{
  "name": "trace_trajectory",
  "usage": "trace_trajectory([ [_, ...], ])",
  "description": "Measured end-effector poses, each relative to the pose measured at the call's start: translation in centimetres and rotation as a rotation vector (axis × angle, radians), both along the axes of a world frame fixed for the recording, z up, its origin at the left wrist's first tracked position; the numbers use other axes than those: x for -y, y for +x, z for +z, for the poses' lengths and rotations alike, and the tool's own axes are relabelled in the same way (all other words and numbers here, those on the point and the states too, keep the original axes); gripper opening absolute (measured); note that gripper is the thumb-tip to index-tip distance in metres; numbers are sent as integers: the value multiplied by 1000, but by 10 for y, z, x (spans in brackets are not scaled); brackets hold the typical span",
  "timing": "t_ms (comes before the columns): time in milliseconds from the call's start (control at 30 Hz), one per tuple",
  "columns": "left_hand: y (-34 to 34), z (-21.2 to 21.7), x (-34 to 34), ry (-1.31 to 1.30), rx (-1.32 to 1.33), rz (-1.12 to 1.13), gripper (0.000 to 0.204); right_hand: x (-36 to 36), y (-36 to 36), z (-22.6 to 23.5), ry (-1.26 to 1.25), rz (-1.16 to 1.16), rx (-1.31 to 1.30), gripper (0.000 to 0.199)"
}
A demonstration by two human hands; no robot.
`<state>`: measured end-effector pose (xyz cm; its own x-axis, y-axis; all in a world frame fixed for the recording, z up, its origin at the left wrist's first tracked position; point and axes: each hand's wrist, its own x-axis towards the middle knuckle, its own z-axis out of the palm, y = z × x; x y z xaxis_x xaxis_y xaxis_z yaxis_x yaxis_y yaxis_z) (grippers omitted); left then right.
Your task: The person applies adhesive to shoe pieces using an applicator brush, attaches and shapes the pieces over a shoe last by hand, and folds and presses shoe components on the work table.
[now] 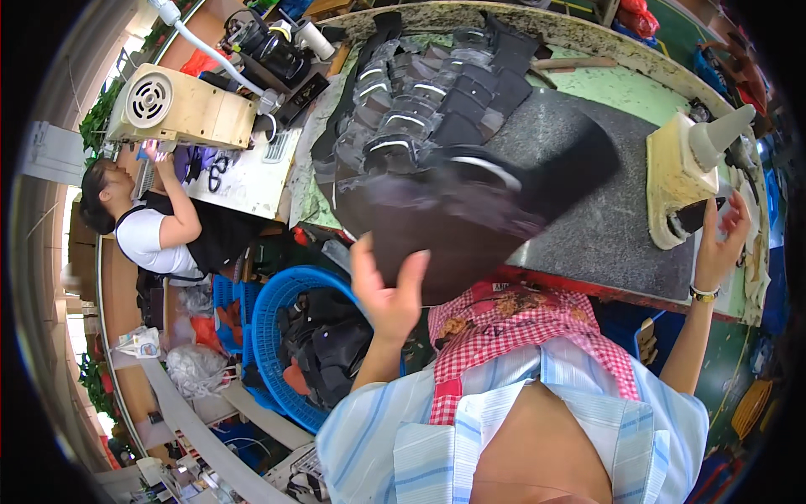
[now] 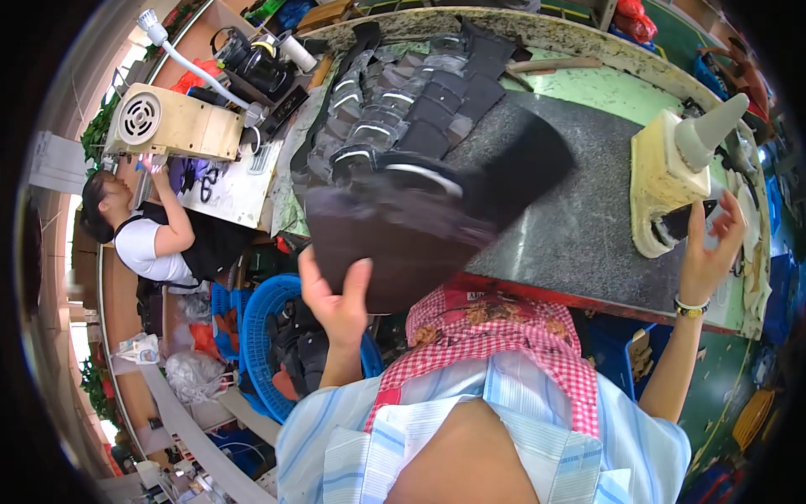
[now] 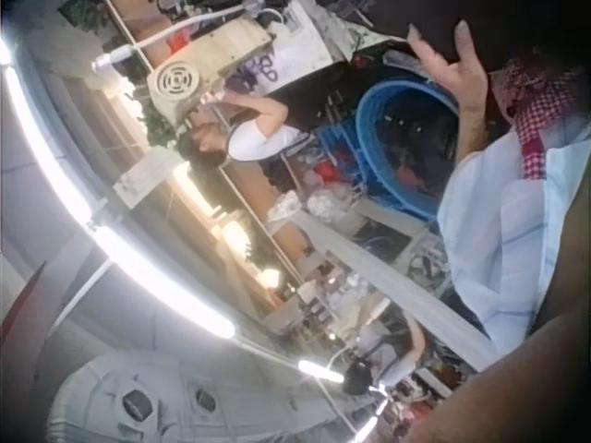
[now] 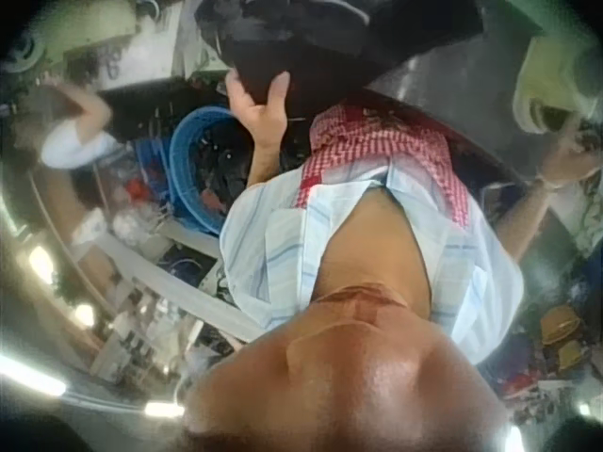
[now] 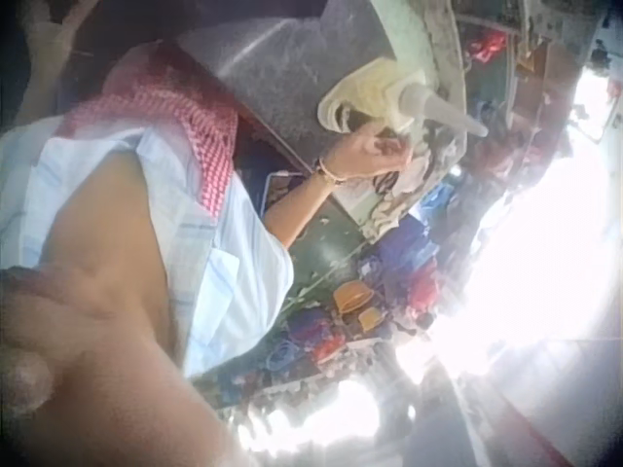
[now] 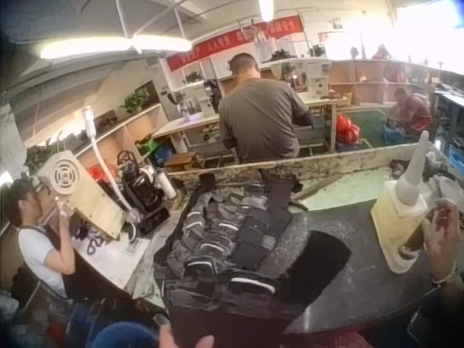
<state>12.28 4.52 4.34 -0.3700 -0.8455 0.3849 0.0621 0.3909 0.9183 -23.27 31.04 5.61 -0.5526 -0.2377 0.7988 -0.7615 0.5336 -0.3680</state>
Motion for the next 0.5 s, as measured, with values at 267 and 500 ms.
trace_trajectory([
  [267, 58, -87, 35, 543, -248, 179, 38, 205, 103, -49, 197, 1058, 1440, 50],
  [500, 77, -80, 44, 807, -339, -11, 43, 252, 178, -43, -17, 1294, 1386, 35],
])
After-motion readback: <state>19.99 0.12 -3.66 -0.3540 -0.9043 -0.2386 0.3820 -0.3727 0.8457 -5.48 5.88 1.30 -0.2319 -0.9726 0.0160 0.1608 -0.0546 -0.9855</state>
